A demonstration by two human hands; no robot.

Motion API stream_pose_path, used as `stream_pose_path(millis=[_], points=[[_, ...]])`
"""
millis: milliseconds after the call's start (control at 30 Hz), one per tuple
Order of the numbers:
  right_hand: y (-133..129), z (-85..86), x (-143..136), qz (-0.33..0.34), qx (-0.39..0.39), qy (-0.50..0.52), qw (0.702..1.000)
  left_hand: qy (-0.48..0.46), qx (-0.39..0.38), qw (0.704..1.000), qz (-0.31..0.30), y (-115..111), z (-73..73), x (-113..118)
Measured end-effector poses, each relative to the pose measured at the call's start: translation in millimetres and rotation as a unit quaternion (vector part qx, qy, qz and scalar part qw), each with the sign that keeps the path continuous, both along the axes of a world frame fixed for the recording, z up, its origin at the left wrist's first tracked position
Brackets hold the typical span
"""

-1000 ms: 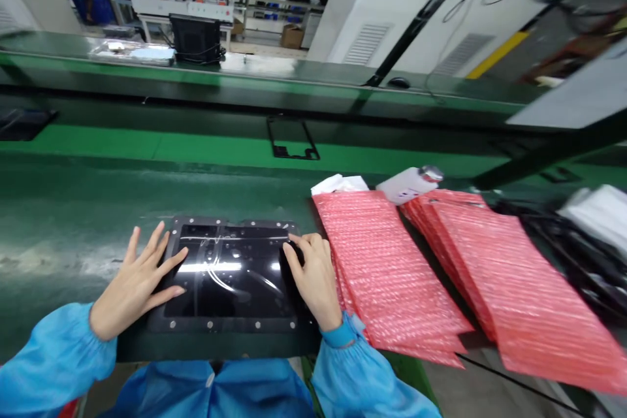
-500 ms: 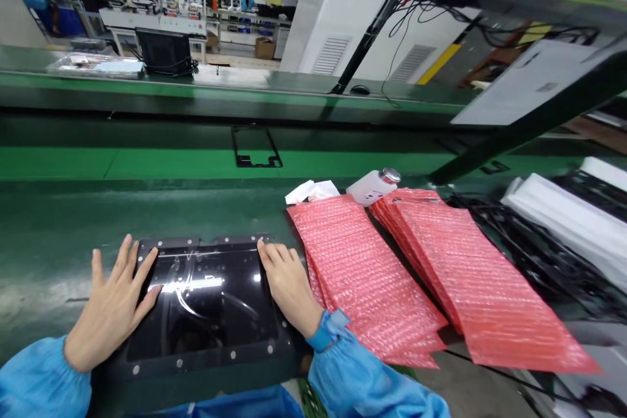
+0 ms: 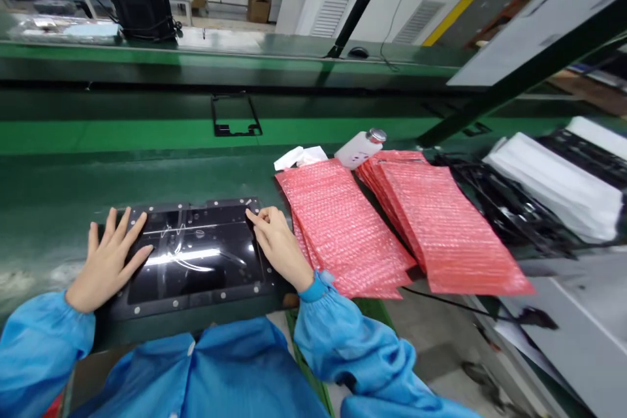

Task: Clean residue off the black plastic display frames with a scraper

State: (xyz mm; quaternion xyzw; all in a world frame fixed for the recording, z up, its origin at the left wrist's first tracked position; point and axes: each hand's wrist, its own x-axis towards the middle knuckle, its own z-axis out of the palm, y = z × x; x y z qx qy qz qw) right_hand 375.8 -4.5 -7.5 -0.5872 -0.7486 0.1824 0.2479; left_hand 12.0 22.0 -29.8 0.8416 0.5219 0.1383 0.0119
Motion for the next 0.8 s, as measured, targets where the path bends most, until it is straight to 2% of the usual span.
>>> stream_pose_path(millis=[167, 233, 367, 500, 600, 733, 800], points=[[-41, 2.7, 24, 0.022, -0.155, 0.055, 0.986, 0.003, -0.113, 0.988, -0.102, -15, 10.0, -23], [-42, 4.1, 29, 0.040, -0.185, 0.054, 0.981, 0.015, -0.128, 0.983, -0.134, -16, 14.5, -30], [-27, 11.2, 28, 0.050, -0.220, 0.030, 0.974, 0.038, -0.128, 0.978, -0.163, -12, 20.2, -35], [-20, 15.2, 20, 0.038, -0.224, 0.011, 0.974, 0.045, -0.132, 0.977, -0.161, -12, 16.9, -33], [-26, 9.5, 14, 0.013, -0.213, 0.023, 0.977, 0.031, -0.126, 0.982, -0.133, -15, 11.3, -28], [-43, 0.5, 11, 0.000, -0.164, 0.016, 0.986, 0.007, -0.113, 0.988, -0.105, -21, 6.6, -17], [-47, 3.3, 10, 0.013, -0.125, -0.028, 0.992, -0.010, -0.086, 0.993, -0.082, -25, 4.6, -9]])
